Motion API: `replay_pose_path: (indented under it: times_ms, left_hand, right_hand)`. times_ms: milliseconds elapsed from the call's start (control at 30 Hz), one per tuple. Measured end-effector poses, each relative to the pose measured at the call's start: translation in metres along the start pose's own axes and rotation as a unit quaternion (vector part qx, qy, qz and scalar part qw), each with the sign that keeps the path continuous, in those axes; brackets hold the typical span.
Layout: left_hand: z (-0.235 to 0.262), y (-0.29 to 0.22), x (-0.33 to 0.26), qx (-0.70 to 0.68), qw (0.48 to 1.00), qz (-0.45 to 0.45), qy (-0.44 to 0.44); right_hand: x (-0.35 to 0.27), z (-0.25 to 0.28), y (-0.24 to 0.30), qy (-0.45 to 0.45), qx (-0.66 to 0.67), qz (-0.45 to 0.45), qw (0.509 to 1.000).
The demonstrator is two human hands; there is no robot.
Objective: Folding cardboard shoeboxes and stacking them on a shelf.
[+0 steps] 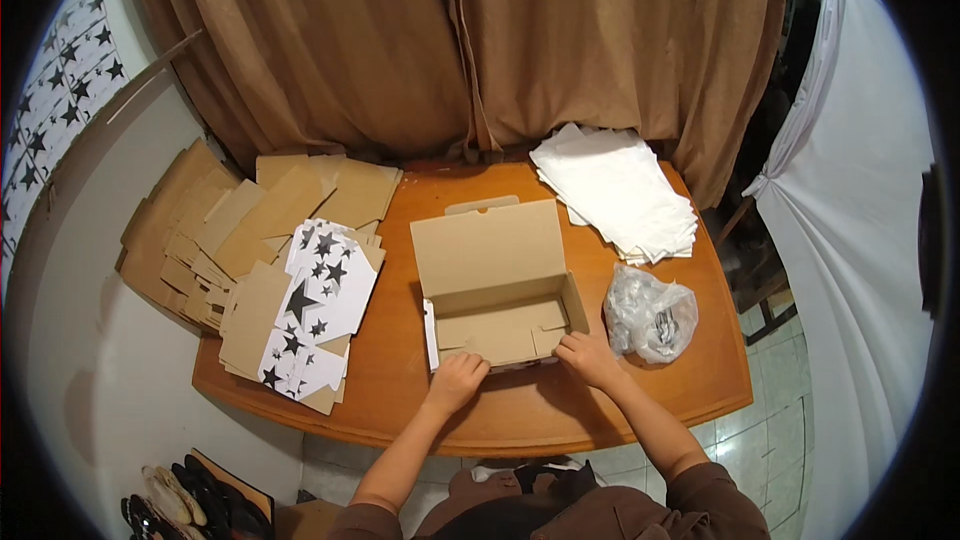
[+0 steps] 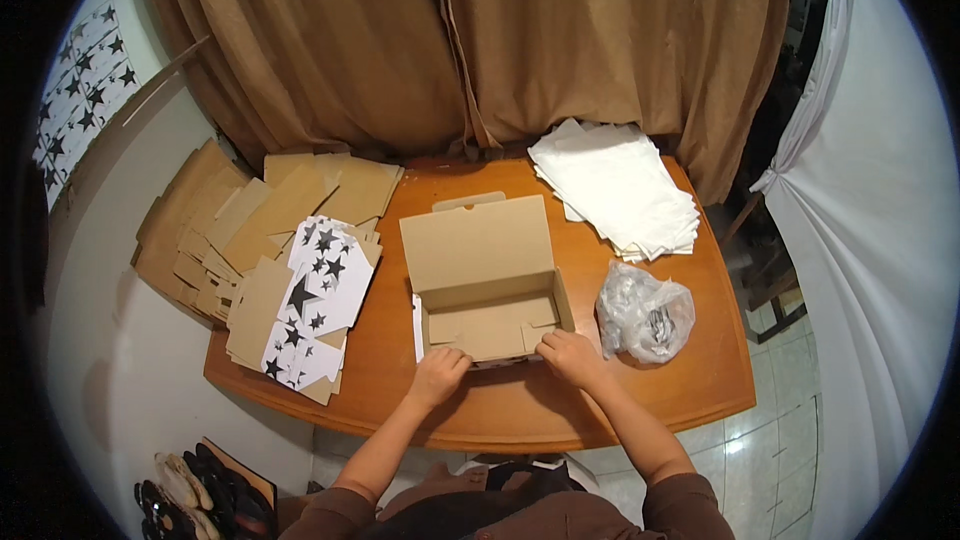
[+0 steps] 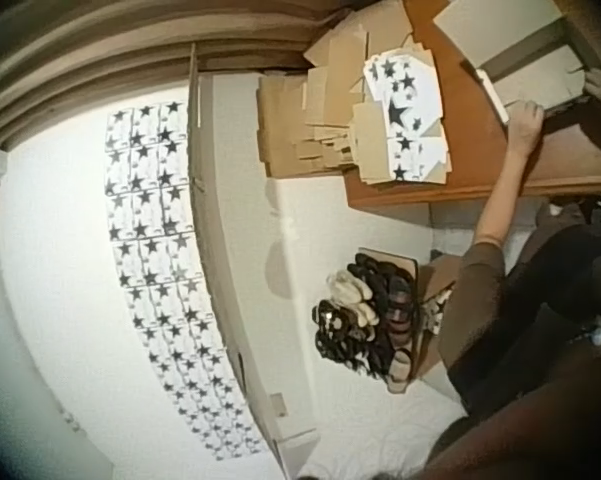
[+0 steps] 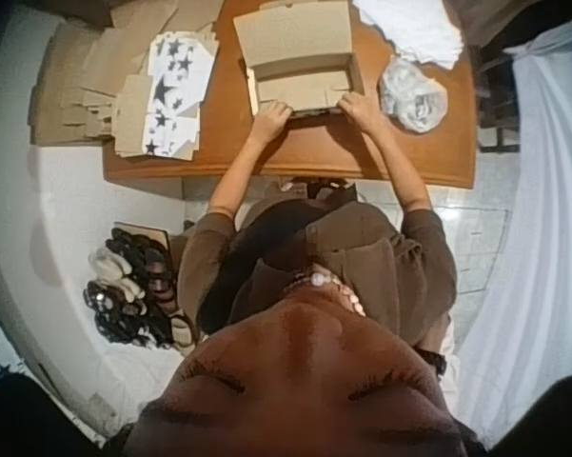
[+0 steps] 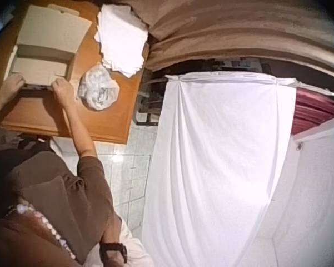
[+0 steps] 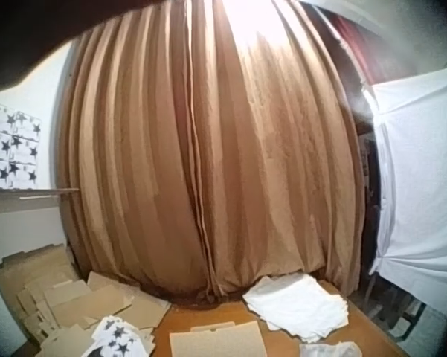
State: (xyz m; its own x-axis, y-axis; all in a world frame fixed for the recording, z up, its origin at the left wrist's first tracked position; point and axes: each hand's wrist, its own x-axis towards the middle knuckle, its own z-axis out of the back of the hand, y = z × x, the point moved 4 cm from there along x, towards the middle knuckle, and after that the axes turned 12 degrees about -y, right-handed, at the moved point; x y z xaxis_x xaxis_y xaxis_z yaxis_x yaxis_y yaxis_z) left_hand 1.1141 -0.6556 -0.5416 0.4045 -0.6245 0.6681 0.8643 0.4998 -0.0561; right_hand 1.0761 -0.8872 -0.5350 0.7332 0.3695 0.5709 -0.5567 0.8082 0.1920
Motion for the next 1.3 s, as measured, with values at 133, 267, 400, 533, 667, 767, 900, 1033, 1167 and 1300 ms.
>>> replay_pose_path:
  times_ms: [133, 267, 400, 533, 667, 767, 900, 1033, 1167, 1300]
  left_hand:
    - [0.004, -0.003, -0.015, 0.034, 0.998, -0.023, -0.049]
    - [0.006, -0.010, -0.024, 0.047, 0.996, -0.045, -0.064]
    - [0.014, -0.013, -0.029, 0.022, 0.997, -0.056, -0.043]
    - [0.024, -0.008, -0.012, -0.049, 0.998, 0.008, -0.026]
    - [0.022, 0.018, 0.000, -0.108, 0.991, 0.080, -0.024]
    - [0.031, 0.039, 0.015, 0.027, 0.987, 0.124, -0.101]
    - [0.014, 0.068, -0.009, 0.068, 0.948, 0.305, -0.058]
    - [0.007, 0.075, -0.030, -0.024, 0.890, 0.455, -0.009]
    - [0.009, 0.086, -0.035, -0.055, 0.878, 0.475, 0.001]
    - [0.009, 0.090, -0.035, -0.178, 0.823, 0.539, -0.005]
  right_hand:
    - [-0.008, -0.001, 0.013, -0.043, -0.059, 0.074, 0.995]
    - [-0.014, 0.001, 0.015, -0.054, -0.050, 0.084, 0.994]
    - [-0.010, 0.007, 0.014, 0.039, 0.011, 0.047, 0.998]
    - [0.004, 0.008, 0.008, 0.155, 0.092, -0.054, 0.982]
    - [0.022, -0.021, -0.025, 0.135, 0.149, -0.149, 0.968]
    - [0.028, -0.060, -0.034, 0.404, -0.027, -0.168, 0.899]
    - [0.007, -0.103, -0.033, 0.522, -0.056, -0.137, 0.840]
    - [-0.002, -0.112, -0.043, 0.531, -0.025, -0.119, 0.839]
    - [0.027, -0.122, -0.034, 0.513, -0.006, -0.071, 0.856]
    - [0.069, -0.153, 0.016, 0.485, 0.042, 0.076, 0.870]
